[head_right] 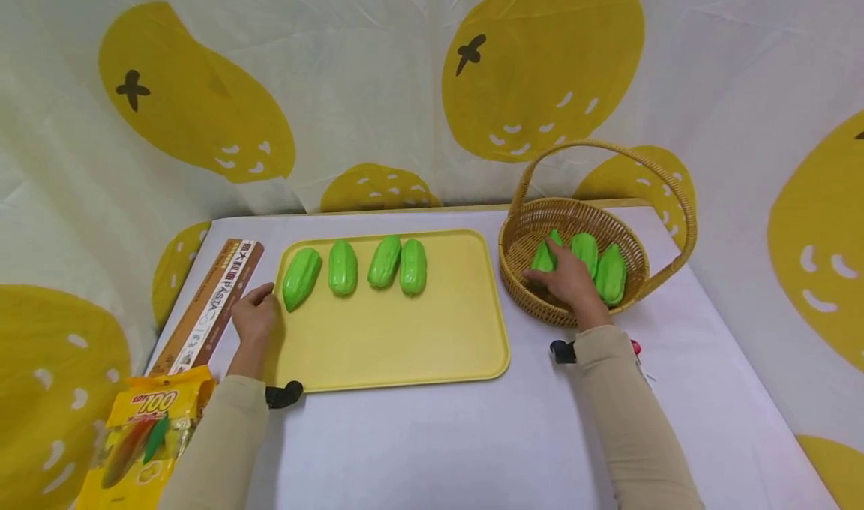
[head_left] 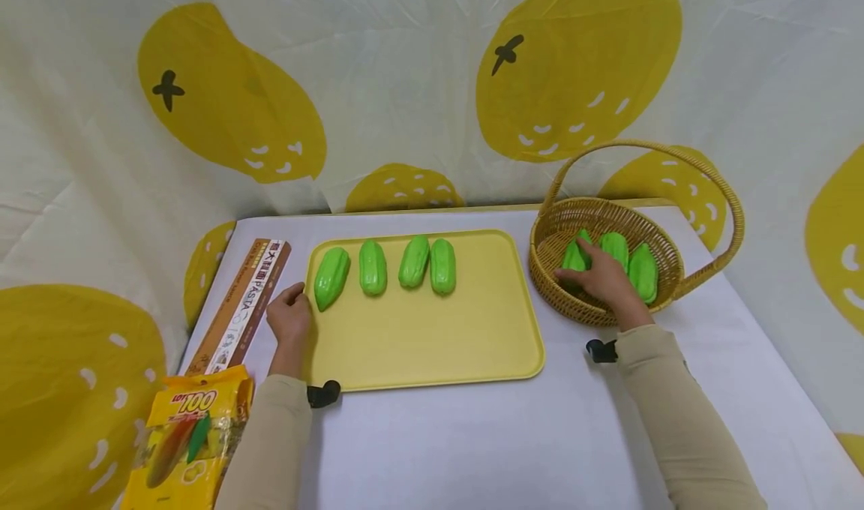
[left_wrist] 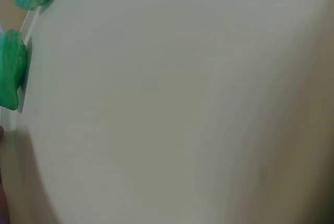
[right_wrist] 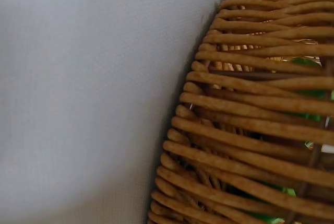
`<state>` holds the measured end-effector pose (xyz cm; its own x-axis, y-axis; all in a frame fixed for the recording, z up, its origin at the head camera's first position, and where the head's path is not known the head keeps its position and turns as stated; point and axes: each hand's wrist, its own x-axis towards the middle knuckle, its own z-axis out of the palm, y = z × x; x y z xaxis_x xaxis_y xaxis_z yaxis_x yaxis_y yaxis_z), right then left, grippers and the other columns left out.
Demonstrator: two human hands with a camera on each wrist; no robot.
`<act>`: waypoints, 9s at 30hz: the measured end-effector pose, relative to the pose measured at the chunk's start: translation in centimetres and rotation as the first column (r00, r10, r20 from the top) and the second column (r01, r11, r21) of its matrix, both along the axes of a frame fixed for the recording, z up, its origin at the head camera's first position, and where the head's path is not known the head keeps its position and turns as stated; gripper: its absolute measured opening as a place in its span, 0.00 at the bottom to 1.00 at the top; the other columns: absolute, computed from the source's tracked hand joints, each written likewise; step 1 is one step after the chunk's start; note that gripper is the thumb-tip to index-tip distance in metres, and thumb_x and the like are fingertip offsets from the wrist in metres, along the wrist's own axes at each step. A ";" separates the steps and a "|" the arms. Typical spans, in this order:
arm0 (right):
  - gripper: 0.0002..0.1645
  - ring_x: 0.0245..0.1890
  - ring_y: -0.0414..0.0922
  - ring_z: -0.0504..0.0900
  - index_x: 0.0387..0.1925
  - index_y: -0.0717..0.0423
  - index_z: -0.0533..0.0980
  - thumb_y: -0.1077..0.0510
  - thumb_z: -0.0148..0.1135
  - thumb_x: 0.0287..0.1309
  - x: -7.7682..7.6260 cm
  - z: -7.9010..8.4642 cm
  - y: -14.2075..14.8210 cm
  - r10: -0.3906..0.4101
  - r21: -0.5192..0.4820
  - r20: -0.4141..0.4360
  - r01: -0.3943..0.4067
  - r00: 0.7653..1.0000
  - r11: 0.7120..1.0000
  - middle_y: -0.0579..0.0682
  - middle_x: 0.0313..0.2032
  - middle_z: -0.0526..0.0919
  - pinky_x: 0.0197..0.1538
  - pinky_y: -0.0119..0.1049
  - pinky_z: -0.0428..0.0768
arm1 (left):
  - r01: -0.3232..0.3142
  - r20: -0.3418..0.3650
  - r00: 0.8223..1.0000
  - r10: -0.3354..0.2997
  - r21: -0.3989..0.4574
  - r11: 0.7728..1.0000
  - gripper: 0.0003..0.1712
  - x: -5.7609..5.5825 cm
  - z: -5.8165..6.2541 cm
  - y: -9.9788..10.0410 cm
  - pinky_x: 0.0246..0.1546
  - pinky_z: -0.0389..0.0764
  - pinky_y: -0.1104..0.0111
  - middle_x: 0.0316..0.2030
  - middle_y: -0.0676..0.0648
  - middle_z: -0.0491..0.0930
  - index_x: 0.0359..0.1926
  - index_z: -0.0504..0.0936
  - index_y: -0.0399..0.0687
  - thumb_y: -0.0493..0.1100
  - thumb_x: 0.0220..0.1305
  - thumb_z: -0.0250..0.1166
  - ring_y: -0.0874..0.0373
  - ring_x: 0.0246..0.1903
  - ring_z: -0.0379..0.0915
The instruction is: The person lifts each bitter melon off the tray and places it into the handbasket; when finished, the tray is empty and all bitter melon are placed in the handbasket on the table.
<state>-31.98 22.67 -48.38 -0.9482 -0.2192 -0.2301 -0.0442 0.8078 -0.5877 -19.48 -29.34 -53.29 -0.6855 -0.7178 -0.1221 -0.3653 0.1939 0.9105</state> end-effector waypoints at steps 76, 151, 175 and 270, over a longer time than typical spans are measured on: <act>0.50 0.70 0.67 0.70 0.80 0.48 0.54 0.38 0.64 0.66 3.8 5.4 -13.0 0.265 -0.117 -0.193 -0.290 0.945 0.950 0.63 0.76 0.64 0.67 0.65 0.72 | -0.004 -0.027 1.000 0.004 -0.005 1.000 0.22 0.2 0.1 0.1 0.67 0.73 0.50 0.59 0.30 0.80 0.61 0.81 0.34 0.35 0.73 0.50 0.39 0.65 0.72; 0.58 0.77 0.70 0.54 0.81 0.51 0.50 0.48 0.74 0.58 1.7 0.7 -19.6 0.359 -0.134 -0.056 -0.364 0.932 0.922 0.70 0.80 0.38 0.74 0.63 0.64 | -0.046 -0.069 0.997 0.045 -0.002 0.999 0.20 -0.3 -0.2 0.3 0.67 0.75 0.52 0.57 0.33 0.82 0.59 0.83 0.36 0.34 0.72 0.53 0.40 0.64 0.74; 0.59 0.77 0.70 0.54 0.82 0.44 0.49 0.44 0.73 0.59 4.7 5.9 -14.6 0.298 -0.194 -0.178 -0.331 0.938 0.923 0.62 0.82 0.36 0.74 0.66 0.63 | -0.044 -0.048 0.998 0.045 0.013 0.999 0.21 0.3 0.2 0.5 0.68 0.73 0.51 0.58 0.32 0.81 0.59 0.82 0.35 0.33 0.72 0.51 0.40 0.65 0.73; 0.56 0.77 0.75 0.37 0.82 0.54 0.39 0.44 0.62 0.69 -2.4 3.6 -1.9 0.292 -0.059 0.002 -0.291 0.956 0.955 0.76 0.77 0.31 0.75 0.71 0.50 | -0.033 -0.051 0.998 0.031 -0.037 0.999 0.21 -0.2 0.2 0.5 0.66 0.74 0.52 0.58 0.31 0.81 0.59 0.82 0.34 0.33 0.72 0.51 0.40 0.64 0.74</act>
<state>-34.41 20.74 -44.78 -0.8386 -0.4990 -0.2183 -0.2666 0.7256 -0.6344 -19.63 -28.87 -53.10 -0.6668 -0.7428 -0.0607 -0.3259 0.2174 0.9201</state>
